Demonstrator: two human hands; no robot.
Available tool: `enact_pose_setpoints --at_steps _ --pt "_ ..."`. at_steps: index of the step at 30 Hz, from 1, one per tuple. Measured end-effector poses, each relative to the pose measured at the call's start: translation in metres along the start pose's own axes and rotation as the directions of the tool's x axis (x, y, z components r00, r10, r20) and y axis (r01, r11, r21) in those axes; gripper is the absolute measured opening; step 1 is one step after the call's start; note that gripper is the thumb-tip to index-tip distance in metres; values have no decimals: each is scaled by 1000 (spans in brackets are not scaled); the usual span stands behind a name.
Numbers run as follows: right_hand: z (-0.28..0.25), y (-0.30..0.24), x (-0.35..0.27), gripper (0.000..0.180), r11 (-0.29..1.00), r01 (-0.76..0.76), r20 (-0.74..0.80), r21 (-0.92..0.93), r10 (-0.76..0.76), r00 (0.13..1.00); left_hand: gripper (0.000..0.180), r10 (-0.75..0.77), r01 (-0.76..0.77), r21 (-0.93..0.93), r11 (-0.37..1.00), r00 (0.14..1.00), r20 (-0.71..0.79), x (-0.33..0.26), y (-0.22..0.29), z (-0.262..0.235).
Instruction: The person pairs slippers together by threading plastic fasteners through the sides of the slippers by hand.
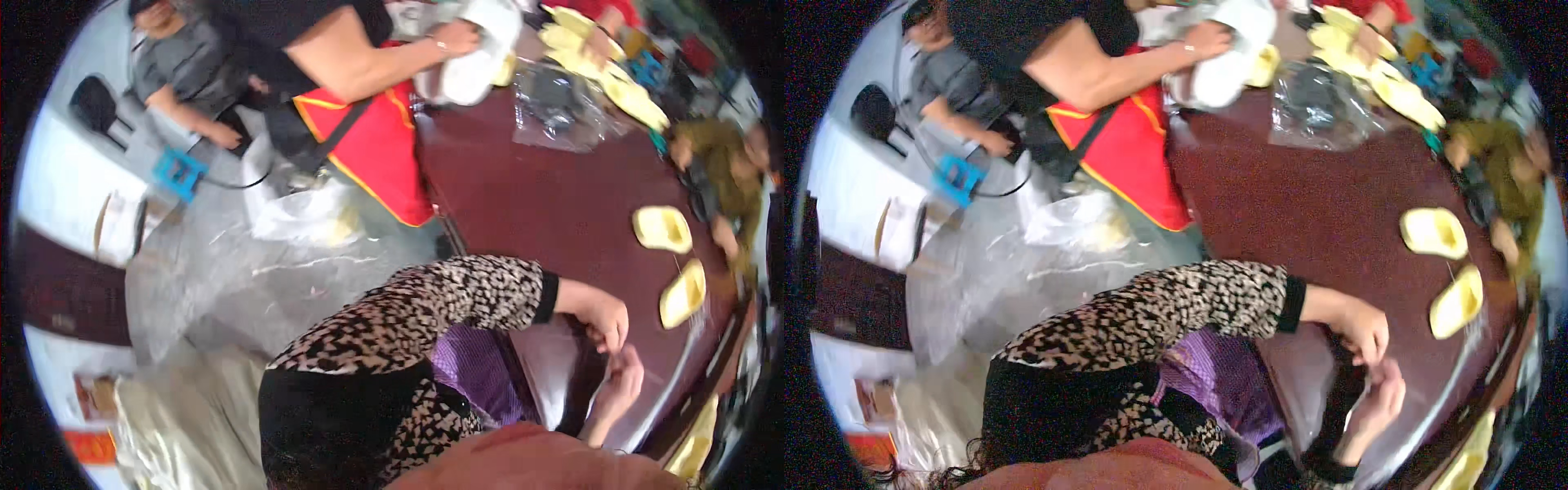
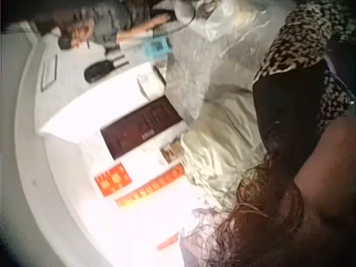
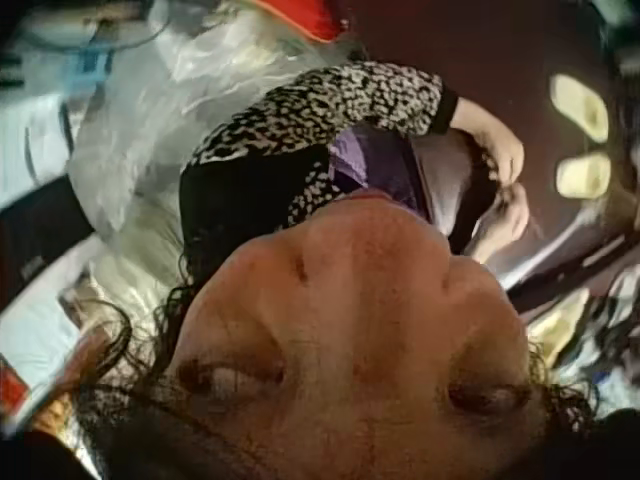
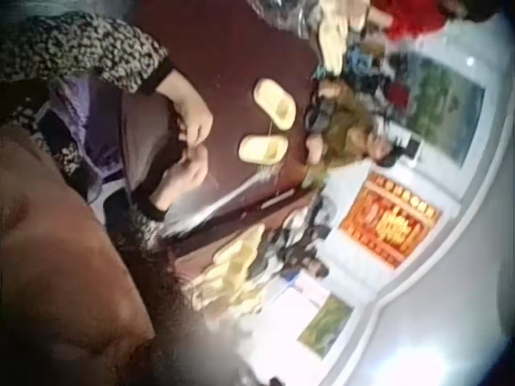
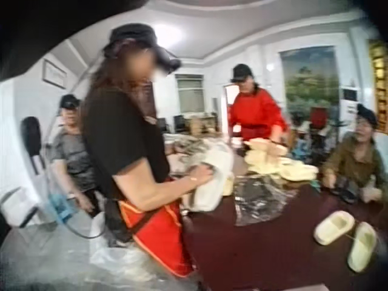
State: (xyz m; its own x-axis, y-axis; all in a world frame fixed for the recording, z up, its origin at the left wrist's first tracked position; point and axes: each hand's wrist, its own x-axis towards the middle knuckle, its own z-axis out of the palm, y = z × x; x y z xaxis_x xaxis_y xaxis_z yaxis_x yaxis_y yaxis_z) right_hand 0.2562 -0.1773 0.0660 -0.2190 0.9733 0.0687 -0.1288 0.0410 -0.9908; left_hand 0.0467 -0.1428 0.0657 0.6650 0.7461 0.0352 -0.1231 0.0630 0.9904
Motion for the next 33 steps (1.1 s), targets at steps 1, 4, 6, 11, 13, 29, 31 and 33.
enact_pose_setpoints --at_steps 1,4,6,11,13,29,31,33 --pt "-15 5 -1 28 995 1 77 99 -9 997 10 -1 1 11 1000 998 -55 -5 0 1" --pt "-28 -12 -14 18 952 -61 28 300 55 998 12 -47 47 -70 996 999 -6 1 -8 0" --pt "-57 -13 -14 24 849 -179 283 497 36 958 11 -37 36 -46 998 999 -20 -1 -3 1" --pt "-64 -21 -12 19 813 -102 133 574 31 991 11 -13 13 9 1000 1000 -27 -4 1 -6" --pt "-61 -26 -13 20 801 -113 196 588 -5 981 11 -10 10 12 1000 1000 -28 -8 5 -12" --pt "-71 -2 -3 26 773 -248 395 584 -3 919 12 -19 15 -47 999 995 -94 -22 8 -33" --pt "-75 1 1 26 770 -261 412 582 -3 911 12 -5 0 -49 999 994 -108 -17 3 -35" --pt "-77 1 4 26 759 -292 451 582 -2 892 12 0 -6 -49 999 993 -115 -16 1 -35"
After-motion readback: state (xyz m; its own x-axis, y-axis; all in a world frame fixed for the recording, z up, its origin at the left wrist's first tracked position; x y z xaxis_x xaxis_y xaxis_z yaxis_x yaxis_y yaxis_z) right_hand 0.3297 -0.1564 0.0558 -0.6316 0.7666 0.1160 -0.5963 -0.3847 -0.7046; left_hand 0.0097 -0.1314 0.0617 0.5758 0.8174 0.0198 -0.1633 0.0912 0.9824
